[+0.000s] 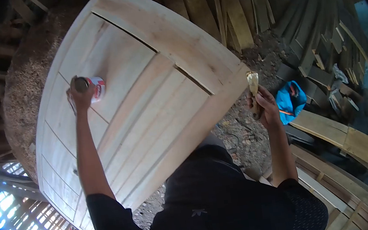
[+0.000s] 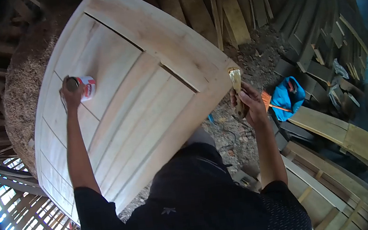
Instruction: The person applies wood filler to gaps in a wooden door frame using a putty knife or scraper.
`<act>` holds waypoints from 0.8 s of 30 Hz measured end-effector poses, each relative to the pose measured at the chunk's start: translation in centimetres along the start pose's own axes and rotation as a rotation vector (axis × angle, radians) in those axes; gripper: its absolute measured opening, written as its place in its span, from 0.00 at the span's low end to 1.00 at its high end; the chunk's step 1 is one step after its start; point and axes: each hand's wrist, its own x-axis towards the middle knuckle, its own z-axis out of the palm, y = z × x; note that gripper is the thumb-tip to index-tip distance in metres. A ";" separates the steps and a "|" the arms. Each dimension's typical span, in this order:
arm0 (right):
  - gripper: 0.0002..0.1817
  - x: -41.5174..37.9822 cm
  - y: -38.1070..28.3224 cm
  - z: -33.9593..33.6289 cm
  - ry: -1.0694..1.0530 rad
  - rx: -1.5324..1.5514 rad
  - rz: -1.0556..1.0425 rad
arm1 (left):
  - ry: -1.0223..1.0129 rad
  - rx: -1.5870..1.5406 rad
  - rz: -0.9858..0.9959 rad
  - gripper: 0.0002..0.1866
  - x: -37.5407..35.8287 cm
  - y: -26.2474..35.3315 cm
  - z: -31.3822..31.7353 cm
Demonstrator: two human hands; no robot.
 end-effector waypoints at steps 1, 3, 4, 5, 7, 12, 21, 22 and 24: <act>0.23 0.1 0.0 -0.8 0.034 -0.040 0.021 | -0.017 -0.129 -0.071 0.47 1.7 -4.7 3.1; 0.23 0.1 -0.1 -2.0 0.057 -0.142 0.081 | -0.032 -0.148 -0.142 0.50 3.2 -5.3 3.4; 0.22 0.3 -0.3 -2.2 0.075 -0.230 0.120 | -0.047 -0.189 -0.159 0.52 3.6 -5.2 3.4; 0.21 0.5 -0.3 -2.2 0.064 -0.252 0.118 | -0.049 -0.192 -0.177 0.52 3.6 -5.0 3.4; 0.21 1.3 -0.7 -1.9 0.039 -0.305 0.156 | -0.189 0.068 -0.269 0.60 3.5 -1.7 1.0; 0.18 4.7 -1.7 -0.9 -0.196 -0.555 0.108 | -0.048 0.183 -0.329 0.71 1.7 0.5 -0.3; 0.19 13.0 -2.7 -0.2 -0.592 -1.492 -0.388 | 0.439 -0.303 -0.459 0.51 -28.9 4.2 -4.7; 0.20 13.6 -3.0 0.0 -0.671 -1.586 -0.448 | 0.587 -0.459 -0.563 0.50 -33.2 4.7 -4.3; 0.22 14.5 -3.5 0.1 -0.747 -1.676 -0.504 | 0.728 -0.286 -0.950 0.51 -40.4 6.5 -5.3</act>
